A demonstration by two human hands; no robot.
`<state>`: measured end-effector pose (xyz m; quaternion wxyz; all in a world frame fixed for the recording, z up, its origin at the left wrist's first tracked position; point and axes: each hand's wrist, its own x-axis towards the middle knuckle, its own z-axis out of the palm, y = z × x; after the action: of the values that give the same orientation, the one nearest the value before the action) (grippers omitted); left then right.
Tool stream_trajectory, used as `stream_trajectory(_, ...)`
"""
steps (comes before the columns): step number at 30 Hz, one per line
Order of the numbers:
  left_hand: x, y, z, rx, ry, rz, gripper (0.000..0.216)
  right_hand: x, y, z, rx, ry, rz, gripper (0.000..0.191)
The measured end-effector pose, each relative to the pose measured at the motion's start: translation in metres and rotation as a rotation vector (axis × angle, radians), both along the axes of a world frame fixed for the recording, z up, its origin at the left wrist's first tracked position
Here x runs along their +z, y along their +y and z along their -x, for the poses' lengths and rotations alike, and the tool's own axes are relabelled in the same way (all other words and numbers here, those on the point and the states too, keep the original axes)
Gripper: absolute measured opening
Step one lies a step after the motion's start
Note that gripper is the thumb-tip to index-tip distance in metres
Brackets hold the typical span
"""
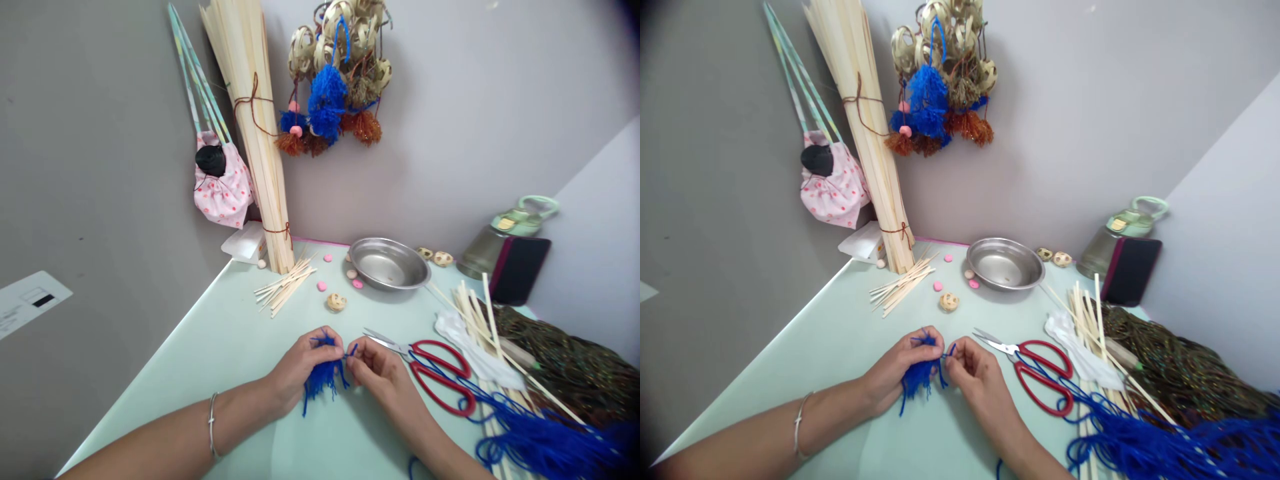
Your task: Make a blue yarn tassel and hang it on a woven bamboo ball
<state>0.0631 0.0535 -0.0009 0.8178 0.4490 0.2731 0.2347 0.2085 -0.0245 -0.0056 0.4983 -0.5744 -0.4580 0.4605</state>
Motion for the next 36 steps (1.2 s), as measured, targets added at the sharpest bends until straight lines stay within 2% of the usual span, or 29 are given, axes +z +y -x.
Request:
stream_trajectory(8,-0.0017,-0.0017,0.0006,-0.012,0.058,-0.122,0.028,0.0001,-0.0003,0.0002,-0.013,0.003,-0.011,0.023)
stream_trajectory(15,-0.001,0.0018,0.0008,-0.057,-0.041,0.047,0.028,0.0045,-0.0005,0.0034,0.036,0.052,0.002,0.02)
stream_trajectory(21,-0.0053,0.0038,0.0007,-0.062,-0.141,0.118,0.029,0.0069,0.0004,0.004,0.033,0.032,0.031,0.023)
stream_trajectory(24,-0.0028,0.0033,0.0009,-0.058,-0.171,0.119,0.025,0.0061,0.0012,0.0046,0.04,0.023,0.014,0.025)
stream_trajectory(29,0.0037,0.002,0.0021,-0.015,-0.192,0.054,0.02,0.0021,0.0018,0.005,0.054,-0.01,-0.003,0.017)
stream_trajectory(36,-0.0029,0.0012,0.0005,0.002,-0.11,0.007,0.021,0.009,0.0003,0.0033,-0.032,0.032,-0.023,0.026)
